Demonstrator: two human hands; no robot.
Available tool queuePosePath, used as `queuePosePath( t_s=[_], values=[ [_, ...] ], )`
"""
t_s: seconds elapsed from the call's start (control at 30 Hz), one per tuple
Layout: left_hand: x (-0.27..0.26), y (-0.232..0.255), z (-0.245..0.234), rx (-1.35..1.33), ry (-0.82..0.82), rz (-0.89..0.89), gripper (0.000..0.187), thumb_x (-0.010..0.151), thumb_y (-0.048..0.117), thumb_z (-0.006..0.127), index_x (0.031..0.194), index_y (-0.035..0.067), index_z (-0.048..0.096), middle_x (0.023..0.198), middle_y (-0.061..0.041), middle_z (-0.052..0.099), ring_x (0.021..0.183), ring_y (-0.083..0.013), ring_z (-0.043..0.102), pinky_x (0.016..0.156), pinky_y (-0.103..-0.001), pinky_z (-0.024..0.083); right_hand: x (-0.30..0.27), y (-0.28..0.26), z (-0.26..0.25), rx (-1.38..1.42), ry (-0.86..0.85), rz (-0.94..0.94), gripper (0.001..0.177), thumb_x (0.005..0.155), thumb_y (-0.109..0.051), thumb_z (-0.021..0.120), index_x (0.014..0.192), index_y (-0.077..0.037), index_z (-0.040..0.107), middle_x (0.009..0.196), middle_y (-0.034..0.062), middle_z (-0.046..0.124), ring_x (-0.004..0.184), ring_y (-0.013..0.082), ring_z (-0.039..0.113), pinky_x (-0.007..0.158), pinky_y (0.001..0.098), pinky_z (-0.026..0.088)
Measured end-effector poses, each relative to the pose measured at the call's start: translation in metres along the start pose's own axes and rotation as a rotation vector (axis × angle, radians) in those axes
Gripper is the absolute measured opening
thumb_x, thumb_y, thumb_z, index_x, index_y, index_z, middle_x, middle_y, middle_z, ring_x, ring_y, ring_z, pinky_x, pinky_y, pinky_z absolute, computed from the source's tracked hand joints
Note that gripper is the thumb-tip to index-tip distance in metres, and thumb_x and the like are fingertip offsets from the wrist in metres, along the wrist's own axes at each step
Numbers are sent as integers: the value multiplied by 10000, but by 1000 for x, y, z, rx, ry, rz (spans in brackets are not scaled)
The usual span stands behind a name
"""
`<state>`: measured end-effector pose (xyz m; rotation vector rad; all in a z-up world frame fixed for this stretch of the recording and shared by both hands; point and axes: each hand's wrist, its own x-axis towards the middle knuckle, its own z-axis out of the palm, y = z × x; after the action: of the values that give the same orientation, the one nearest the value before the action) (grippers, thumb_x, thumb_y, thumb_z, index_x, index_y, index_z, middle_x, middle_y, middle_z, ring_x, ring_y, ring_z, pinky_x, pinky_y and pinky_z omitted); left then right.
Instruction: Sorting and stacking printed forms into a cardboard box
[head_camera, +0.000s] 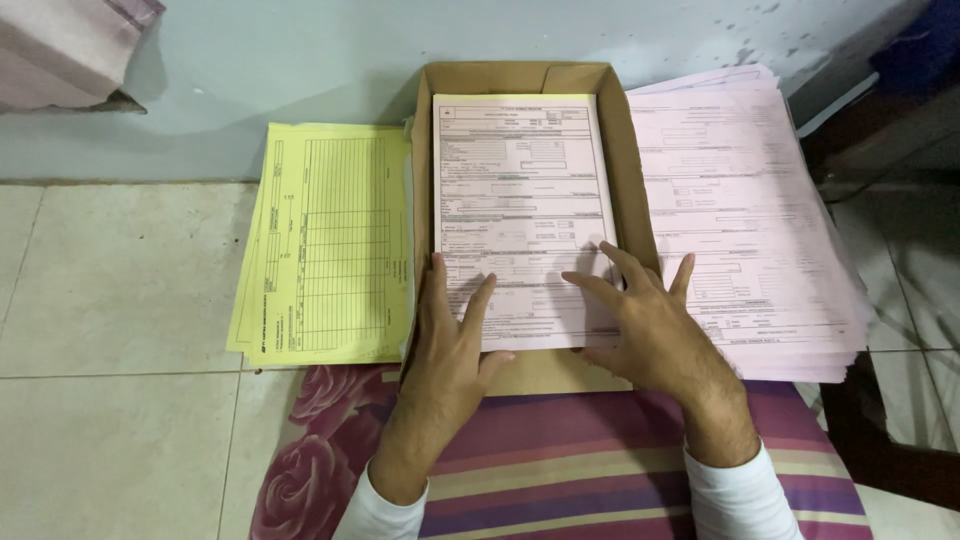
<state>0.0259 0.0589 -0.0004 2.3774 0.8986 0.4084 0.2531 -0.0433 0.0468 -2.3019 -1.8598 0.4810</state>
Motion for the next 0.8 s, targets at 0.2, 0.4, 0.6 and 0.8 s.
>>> queuePosePath(
  t_s=[0.2,0.4,0.6,0.8],
  values=[
    [6,29,-41,-145,-69,-68,842,849,111,826,1566,29,392,1594,-454,49,1464,-646,173,1135,-685,345,3,-31,-30,-16,-85,148,893,623,-202,986,1429,-201,603,1559,256,395,1345,499,510,1115,870,35],
    [8,21,-35,-153,-91,-70,833,862,90,802,1583,75,384,1602,-428,101,1470,-638,173,1150,-674,332,3,-23,-24,-36,-99,153,910,628,-225,979,1449,-213,586,1559,199,421,1371,467,499,1130,854,49],
    [5,27,-44,-90,34,62,740,882,182,804,1530,57,468,1633,-385,113,1480,-626,195,1140,-682,352,4,-23,-24,-37,-92,139,842,658,-225,964,1424,-215,615,1443,162,562,1371,421,517,1133,858,66],
    [-6,-8,-92,-64,322,8,460,1027,170,517,1462,31,460,1513,-204,536,1401,-369,510,1171,-508,422,3,9,6,-49,-19,14,751,672,-333,933,1362,-305,639,1521,60,504,1441,319,389,1110,862,77]
  ],
)
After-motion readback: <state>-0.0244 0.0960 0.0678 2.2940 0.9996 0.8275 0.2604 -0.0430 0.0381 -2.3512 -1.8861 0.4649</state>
